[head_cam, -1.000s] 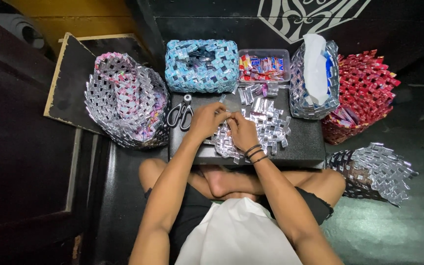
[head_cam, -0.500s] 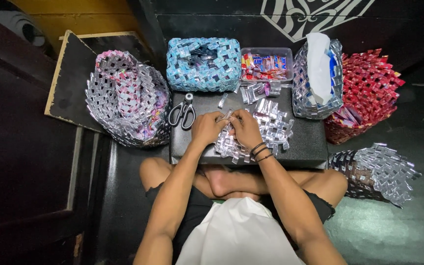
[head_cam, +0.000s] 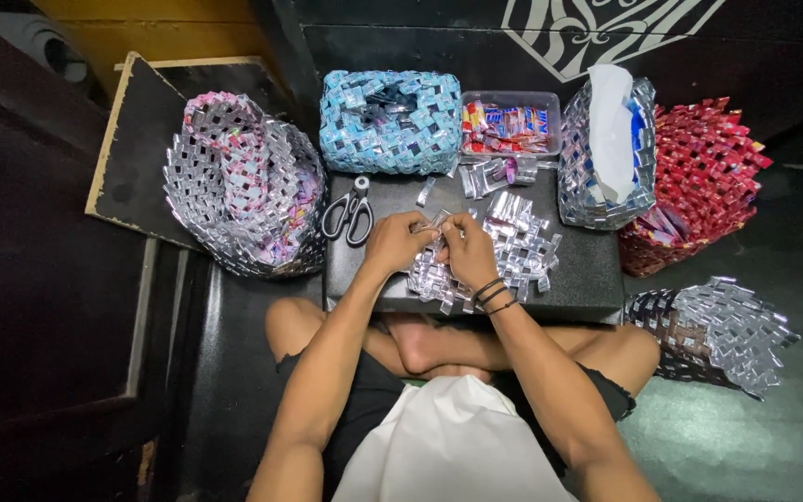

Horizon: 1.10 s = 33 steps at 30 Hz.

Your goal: Weaving a basket or bag by interlocking folded recycled metallic wrappers.

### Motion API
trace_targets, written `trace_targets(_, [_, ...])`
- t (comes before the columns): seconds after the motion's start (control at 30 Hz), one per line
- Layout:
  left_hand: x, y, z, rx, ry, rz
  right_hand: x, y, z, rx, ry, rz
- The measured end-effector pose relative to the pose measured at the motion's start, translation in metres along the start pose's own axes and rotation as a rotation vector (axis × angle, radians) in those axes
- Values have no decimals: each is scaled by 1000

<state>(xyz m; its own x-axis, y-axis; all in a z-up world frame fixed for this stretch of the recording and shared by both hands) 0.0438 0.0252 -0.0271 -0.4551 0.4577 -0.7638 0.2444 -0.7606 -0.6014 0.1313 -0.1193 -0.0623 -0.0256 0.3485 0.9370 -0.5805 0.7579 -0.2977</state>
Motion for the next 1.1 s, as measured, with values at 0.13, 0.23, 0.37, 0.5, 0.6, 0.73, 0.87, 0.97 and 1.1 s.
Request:
trace_targets(0.13, [-10,-6,0,-15,56,21,20,-2,3,21,-11,-77])
trace_targets(0.23, [-15,-10,1,-21,67,-38,26,-1,5,40,-26,-83])
trace_targets(0.37, [-20,-10,-1,30,60,-72,28,-3,4,1,-104,-34])
trace_targets(0.5, [-21,-10,-1,20,69,-76,19,-2,-1,-40,-178,4])
trace_targets(0.6, [-15,-7,1,31,67,-77,18,-1,3,-56,-201,42])
trace_targets(0.73, [-9,-6,3,6,64,-64,10,2,1,-56,-164,41])
trace_targets(0.87, [0,0,0,-26,47,33,7,1,-2,-51,-100,39])
trace_targets(0.97, [5,5,0,-41,42,44,9,0,1,-42,-79,52])
trace_targets(1.1, [8,12,0,-80,80,43,13,-2,2,-45,-60,-19])
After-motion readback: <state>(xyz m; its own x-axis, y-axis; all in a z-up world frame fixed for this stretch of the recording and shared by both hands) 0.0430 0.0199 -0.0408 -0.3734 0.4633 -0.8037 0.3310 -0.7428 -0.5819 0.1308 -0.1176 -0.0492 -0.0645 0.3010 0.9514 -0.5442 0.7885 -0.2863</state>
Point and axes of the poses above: each hand's wrist, its own z-axis away from the middle knuckle, its own y-axis out of the palm, x = y × z, the point moved 6 cm from there along -z, towards the middle knuckle, and after that the axes turned 3 degrees about y, right-handed, at the moved point
